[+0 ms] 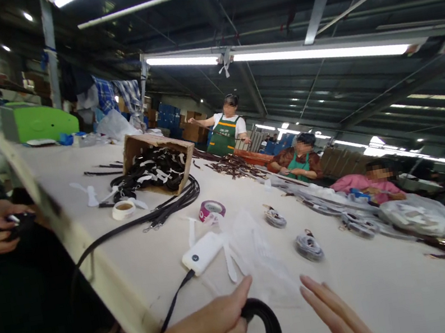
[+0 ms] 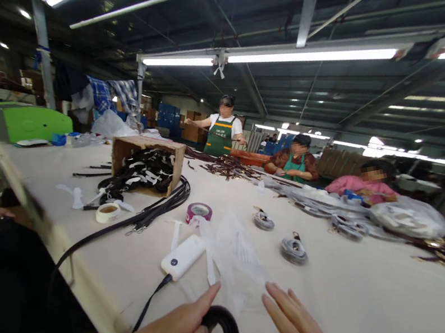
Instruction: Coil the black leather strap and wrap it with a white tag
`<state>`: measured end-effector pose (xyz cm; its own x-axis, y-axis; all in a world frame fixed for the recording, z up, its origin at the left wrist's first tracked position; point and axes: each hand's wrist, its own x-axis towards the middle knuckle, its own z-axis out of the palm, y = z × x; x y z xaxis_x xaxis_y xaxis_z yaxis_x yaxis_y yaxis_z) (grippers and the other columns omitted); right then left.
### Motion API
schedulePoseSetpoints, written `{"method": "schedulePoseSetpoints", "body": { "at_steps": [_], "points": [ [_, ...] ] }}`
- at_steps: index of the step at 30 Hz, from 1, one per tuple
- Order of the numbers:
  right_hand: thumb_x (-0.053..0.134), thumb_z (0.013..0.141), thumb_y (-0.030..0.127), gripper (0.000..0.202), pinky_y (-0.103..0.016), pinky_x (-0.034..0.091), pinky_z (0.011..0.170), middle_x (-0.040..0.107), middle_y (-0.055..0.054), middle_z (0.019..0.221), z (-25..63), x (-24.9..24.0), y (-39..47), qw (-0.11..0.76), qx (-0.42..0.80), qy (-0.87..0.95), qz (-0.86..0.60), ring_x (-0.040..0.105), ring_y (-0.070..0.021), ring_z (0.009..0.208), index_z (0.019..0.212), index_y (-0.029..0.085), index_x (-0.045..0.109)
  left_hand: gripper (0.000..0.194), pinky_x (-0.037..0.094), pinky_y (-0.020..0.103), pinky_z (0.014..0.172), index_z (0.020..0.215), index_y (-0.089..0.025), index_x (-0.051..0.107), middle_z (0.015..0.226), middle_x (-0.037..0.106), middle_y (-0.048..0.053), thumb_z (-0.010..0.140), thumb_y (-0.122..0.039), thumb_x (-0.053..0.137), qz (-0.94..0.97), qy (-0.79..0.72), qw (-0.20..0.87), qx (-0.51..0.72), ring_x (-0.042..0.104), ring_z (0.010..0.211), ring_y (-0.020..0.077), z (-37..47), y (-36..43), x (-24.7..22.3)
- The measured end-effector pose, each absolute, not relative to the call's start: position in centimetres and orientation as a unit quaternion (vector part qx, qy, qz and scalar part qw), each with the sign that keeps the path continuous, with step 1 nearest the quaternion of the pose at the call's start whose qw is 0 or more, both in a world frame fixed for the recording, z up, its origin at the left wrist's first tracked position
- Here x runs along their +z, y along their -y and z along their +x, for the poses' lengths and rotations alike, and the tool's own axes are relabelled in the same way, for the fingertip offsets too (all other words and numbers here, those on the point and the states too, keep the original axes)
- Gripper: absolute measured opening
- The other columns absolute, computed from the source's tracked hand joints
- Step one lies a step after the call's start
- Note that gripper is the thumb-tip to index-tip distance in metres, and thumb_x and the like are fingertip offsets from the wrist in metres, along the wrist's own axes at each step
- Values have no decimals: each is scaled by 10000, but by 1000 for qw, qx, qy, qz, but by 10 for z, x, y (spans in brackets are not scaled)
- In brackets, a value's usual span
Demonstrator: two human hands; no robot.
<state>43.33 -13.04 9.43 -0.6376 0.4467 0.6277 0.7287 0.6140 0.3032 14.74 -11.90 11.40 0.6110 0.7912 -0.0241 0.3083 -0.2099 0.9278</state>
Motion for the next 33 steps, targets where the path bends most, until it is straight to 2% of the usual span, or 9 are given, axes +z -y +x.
{"method": "schedulePoseSetpoints", "body": {
  "at_steps": [4, 8, 12, 17, 21, 25, 29, 31, 33],
  "points": [
    [611, 819, 216, 485, -439, 616, 829, 658, -201, 1217, 379, 115, 143, 183, -192, 903, -338, 664, -344, 1059, 1272, 78, 510, 739, 410, 381, 974, 1534, -160, 40, 1243, 613, 161, 905, -210, 426, 768, -346, 486, 232, 575, 1098, 273, 166, 120, 102],
    [612, 631, -13, 385, -302, 591, 500, 715, -65, 838, 343, 104, 144, 52, -94, 896, -430, 714, -255, 656, 985, 137, 618, 803, 440, 328, 909, 1536, -195, -9, 1114, 643, 92, 866, -157, 432, 771, -310, 497, 249, 598, 968, 224, 169, 123, 90],
    [508, 617, -44, 395, -285, 453, 355, 639, -55, 708, 341, 82, 147, 19, -185, 894, -407, 633, -224, 504, 967, 120, 590, 850, 444, 312, 865, 1515, -179, -120, 1016, 633, 68, 851, -144, 409, 790, -304, 491, 204, 581, 895, 203, 168, 122, 81],
    [495, 586, -16, 416, -290, 461, 355, 628, -61, 719, 346, 80, 153, 27, -217, 894, -392, 611, -229, 535, 971, 133, 553, 911, 445, 380, 899, 1480, -160, -229, 1146, 634, 126, 840, -134, 419, 793, -304, 501, 167, 595, 982, 249, 171, 119, 77],
    [513, 589, -2, 370, -296, 458, 367, 599, -21, 714, 351, 89, 149, 57, -225, 896, -379, 585, -205, 532, 914, 174, 530, 831, 312, 383, 1094, 1511, -110, -127, 1441, 457, 156, 898, -231, 421, 718, -316, 586, 203, 460, 1278, 259, 169, 120, 86],
    [508, 613, 18, 452, -286, 450, 384, 608, -30, 767, 359, 87, 143, 71, -243, 895, -366, 609, -198, 588, 1053, 122, 515, 737, 199, 321, 1151, 1517, -90, 215, 1547, 316, 112, 890, -355, 499, 634, -349, 657, 212, 292, 1403, 254, 167, 124, 90],
    [503, 657, 27, 390, -281, 450, 382, 600, -16, 764, 364, 79, 140, 82, -233, 907, -341, 614, -193, 587, 1027, 151, 501, 462, 403, 322, 897, 1098, -156, 637, 1051, 653, 70, 876, -529, 477, 534, -347, 718, 280, 549, 1022, 237, 172, 130, 76],
    [500, 647, 23, 352, -288, 439, 371, 583, -4, 735, 364, 78, 140, 78, -234, 909, -335, 600, -192, 556, 965, 175, 498, 365, 384, 283, 669, 789, -171, 589, 714, 554, -3, 813, -527, 517, 462, -358, 755, 297, 493, 710, 169, 176, 131, 66],
    [498, 624, 23, 345, -292, 413, 346, 574, 2, 712, 363, 76, 140, 82, -243, 911, -324, 589, -188, 527, 931, 183, 497, 336, 307, 259, 584, 701, -190, 494, 625, 435, -48, 743, -514, 575, 421, -360, 778, 296, 378, 609, 126, 178, 132, 60]
  ]
}}
